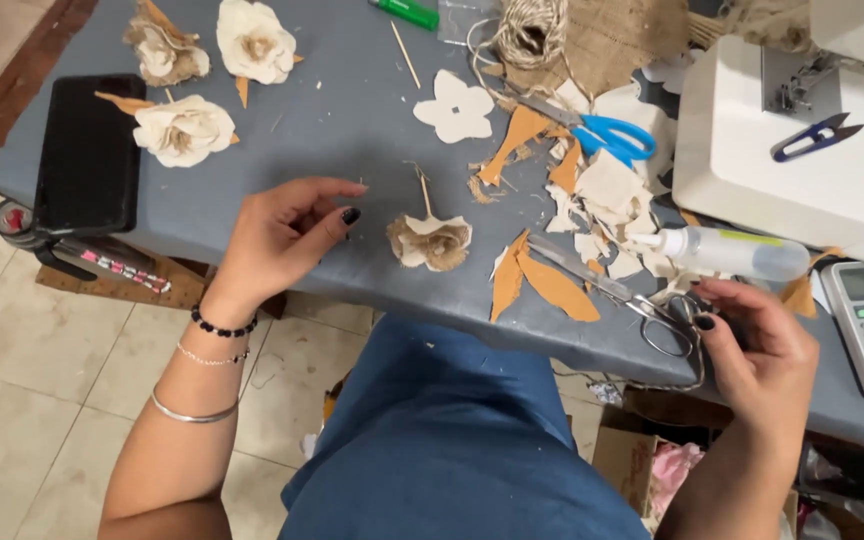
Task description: Assembling decorative flowers from fabric scraps using glue and hand shaping at a workstation.
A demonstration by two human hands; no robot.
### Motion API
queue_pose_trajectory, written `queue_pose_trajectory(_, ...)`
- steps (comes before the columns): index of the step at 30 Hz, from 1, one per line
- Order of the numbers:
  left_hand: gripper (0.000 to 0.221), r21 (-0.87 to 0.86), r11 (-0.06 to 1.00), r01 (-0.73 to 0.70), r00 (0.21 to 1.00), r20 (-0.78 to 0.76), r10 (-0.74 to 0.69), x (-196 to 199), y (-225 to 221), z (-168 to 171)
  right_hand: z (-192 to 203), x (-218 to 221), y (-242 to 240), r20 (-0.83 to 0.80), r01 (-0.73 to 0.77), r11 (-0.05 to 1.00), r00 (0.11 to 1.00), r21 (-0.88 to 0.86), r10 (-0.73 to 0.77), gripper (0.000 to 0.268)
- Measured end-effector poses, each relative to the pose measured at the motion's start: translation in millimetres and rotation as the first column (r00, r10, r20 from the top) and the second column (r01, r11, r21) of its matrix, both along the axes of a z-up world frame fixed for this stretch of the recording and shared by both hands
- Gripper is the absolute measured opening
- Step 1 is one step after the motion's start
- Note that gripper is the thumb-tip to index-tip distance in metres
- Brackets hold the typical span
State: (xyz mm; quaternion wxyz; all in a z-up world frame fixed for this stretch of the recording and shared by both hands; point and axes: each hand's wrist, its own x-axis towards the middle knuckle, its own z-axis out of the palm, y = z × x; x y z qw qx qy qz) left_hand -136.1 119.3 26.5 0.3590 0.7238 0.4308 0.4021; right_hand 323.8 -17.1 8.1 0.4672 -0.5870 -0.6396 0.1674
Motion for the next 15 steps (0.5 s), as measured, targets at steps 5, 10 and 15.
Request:
queue_pose_trajectory(5,0.024,-0.02,1.0,0.014,1.0,-0.002,-0.014,1.7,-0.9,-0.5,-9.2,5.0,-4.4,-0.052,0.02,1.0,0.998,-0.001,-0.02,0.029)
queue_pose_trajectory(10,0.031,-0.007,1.0,0.016,0.999,0.028,-0.016,2.0,-1.1,-3.4,-10.2,7.9,-2.2,-0.073,0.018,1.0,0.997,0.014,-0.017,0.025)
queue_pose_trajectory(15,0.031,0.03,1.0,-0.007,0.999,-0.04,0.008,1.8,-0.6,-12.4,-7.3,7.5,-2.7,-0.077,0.017,0.999,0.997,0.042,-0.014,0.026)
